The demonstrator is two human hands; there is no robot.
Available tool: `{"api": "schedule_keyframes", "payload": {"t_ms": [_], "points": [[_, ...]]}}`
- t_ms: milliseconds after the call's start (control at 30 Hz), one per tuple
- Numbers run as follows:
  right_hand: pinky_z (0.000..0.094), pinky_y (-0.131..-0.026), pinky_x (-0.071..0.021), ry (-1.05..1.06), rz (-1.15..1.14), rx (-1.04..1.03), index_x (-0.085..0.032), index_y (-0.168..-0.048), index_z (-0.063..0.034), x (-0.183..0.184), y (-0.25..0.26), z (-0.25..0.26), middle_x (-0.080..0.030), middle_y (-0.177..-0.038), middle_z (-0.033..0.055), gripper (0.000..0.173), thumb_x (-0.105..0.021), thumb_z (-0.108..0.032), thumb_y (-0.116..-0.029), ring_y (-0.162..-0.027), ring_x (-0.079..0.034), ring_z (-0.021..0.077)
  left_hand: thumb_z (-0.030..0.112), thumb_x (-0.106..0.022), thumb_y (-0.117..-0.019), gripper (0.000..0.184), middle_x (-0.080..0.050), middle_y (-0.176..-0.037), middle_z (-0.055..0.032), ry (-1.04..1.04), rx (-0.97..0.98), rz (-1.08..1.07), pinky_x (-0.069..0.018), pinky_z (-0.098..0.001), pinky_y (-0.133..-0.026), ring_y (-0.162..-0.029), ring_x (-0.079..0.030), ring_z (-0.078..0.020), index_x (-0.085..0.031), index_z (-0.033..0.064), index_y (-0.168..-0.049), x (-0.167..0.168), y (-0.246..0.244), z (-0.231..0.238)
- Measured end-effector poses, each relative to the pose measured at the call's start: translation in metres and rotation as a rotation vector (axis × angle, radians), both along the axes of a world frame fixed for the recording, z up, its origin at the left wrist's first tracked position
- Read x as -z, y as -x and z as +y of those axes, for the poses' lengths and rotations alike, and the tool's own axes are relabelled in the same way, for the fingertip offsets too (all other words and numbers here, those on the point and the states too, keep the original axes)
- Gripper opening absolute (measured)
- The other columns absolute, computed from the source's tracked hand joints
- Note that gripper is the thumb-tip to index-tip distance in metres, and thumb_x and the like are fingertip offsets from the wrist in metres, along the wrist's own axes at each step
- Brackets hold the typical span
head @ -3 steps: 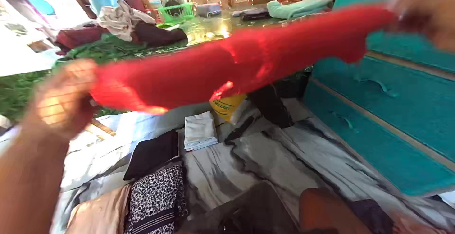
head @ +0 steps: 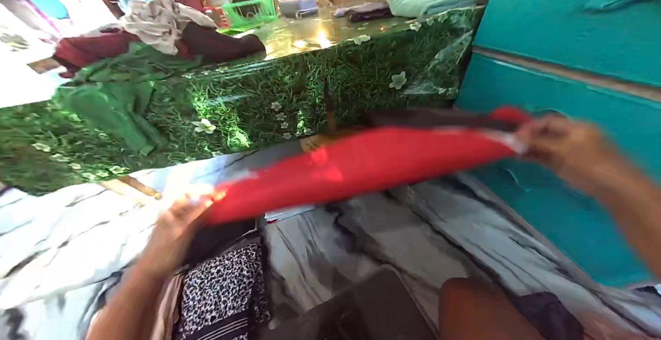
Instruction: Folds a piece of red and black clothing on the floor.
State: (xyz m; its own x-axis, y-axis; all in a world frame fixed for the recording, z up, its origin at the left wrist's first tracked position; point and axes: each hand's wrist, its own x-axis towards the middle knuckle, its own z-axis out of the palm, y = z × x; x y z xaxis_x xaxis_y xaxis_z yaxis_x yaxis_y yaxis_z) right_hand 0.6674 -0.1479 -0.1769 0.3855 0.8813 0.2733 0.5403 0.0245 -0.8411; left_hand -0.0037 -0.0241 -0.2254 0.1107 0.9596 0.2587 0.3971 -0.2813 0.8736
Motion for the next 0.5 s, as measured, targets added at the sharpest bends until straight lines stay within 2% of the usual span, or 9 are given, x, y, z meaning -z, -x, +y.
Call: {"api": "schedule_keyframes", "payload": {"t_ms": [67, 100, 167, 200, 267, 333, 433, 500], "points": [[0.0531, -0.082, -0.0604, 0.199, 0.057, -0.006, -0.066, -0.115, 0.0033, 0.124, -0.010, -0.013, -0.070, -0.105, 0.0196, 0.020, -0.066, -0.008, -0.0988, -0.089, -0.070, 0.0299, 0.010, -0.061, -0.0962, 0.033, -0.068, -0.118, -0.0141, 0.201, -0.018, 0.047, -0.0573, -0.0393, -0.091, -0.101, -0.067, -0.0187, -0.061, -0.0031, -0.127, 0.105, -0.009, -0.018], [0.0515, -0.086, -0.0592, 0.314, 0.105, -0.019, -0.066, -0.116, 0.0045, 0.180, -0.014, -0.019, -0.069, -0.108, 0.0205, 0.022, -0.067, -0.007, -0.0976, -0.093, -0.069, 0.0303, 0.007, -0.061, -0.0965, 0.034, -0.067, -0.120, -0.0191, 0.322, -0.033, 0.082, -0.0560, -0.0429, -0.094, -0.104, -0.067, -0.0239, -0.060, -0.0057, -0.128, 0.153, -0.011, -0.029], [0.0500, -0.091, -0.0575, 0.508, 0.161, -0.012, -0.068, -0.116, 0.0038, 0.270, -0.014, -0.036, -0.070, -0.111, 0.0204, 0.024, -0.069, -0.007, -0.0947, -0.098, -0.069, 0.0302, 0.006, -0.063, -0.0961, 0.036, -0.067, -0.120, -0.0232, 0.548, -0.051, 0.215, -0.0549, -0.0508, -0.094, -0.106, -0.068, -0.0321, -0.060, -0.0038, -0.131, 0.228, -0.011, -0.050], [0.0507, -0.092, -0.0567, 0.572, 0.172, 0.014, -0.070, -0.114, 0.0020, 0.298, -0.012, -0.045, -0.071, -0.111, 0.0198, 0.023, -0.071, -0.009, -0.0936, -0.100, -0.069, 0.0303, 0.005, -0.065, -0.0948, 0.037, -0.069, -0.117, -0.0238, 0.627, -0.046, 0.298, -0.0548, -0.0542, -0.093, -0.104, -0.068, -0.0347, -0.061, -0.0023, -0.130, 0.250, -0.012, -0.058], [0.0473, -0.087, -0.0565, 0.561, 0.249, 0.095, -0.071, -0.111, 0.0007, 0.322, -0.007, -0.057, -0.071, -0.107, 0.0176, 0.020, -0.071, -0.007, -0.0928, -0.095, -0.068, 0.0264, 0.005, -0.067, -0.0930, 0.039, -0.069, -0.115, -0.0244, 0.713, -0.018, 0.419, -0.0546, -0.0579, -0.092, -0.103, -0.069, -0.0379, -0.060, -0.0007, -0.131, 0.260, -0.016, -0.058], [0.0440, -0.082, -0.0569, 0.522, 0.340, 0.142, -0.069, -0.113, 0.0012, 0.324, -0.005, -0.059, -0.069, -0.107, 0.0165, 0.020, -0.068, -0.007, -0.0949, -0.091, -0.067, 0.0236, 0.007, -0.068, -0.0937, 0.039, -0.070, -0.111, -0.0234, 0.749, -0.016, 0.431, -0.0560, -0.0556, -0.088, -0.098, -0.070, -0.0358, -0.059, -0.0007, -0.131, 0.250, -0.020, -0.055], [0.0484, -0.084, -0.0584, 0.523, 0.390, 0.152, -0.064, -0.124, 0.0000, 0.314, -0.005, -0.055, -0.067, -0.117, 0.0195, 0.026, -0.063, -0.006, -0.0991, -0.098, -0.068, 0.0291, 0.007, -0.068, -0.0948, 0.036, -0.071, -0.104, -0.0206, 0.750, -0.090, 0.342, -0.0598, -0.0497, -0.076, -0.084, -0.071, -0.0303, -0.059, -0.0009, -0.129, 0.244, -0.024, -0.056], [0.0521, -0.084, -0.0591, 0.545, 0.403, 0.168, -0.056, -0.135, -0.0025, 0.306, -0.005, -0.054, -0.065, -0.123, 0.0229, 0.036, -0.061, -0.004, -0.0995, -0.100, -0.069, 0.0339, 0.002, -0.066, -0.0942, 0.038, -0.070, -0.100, -0.0183, 0.720, -0.153, 0.219, -0.0595, -0.0443, -0.067, -0.076, -0.069, -0.0258, -0.056, -0.0022, -0.130, 0.238, -0.029, -0.061]]}}
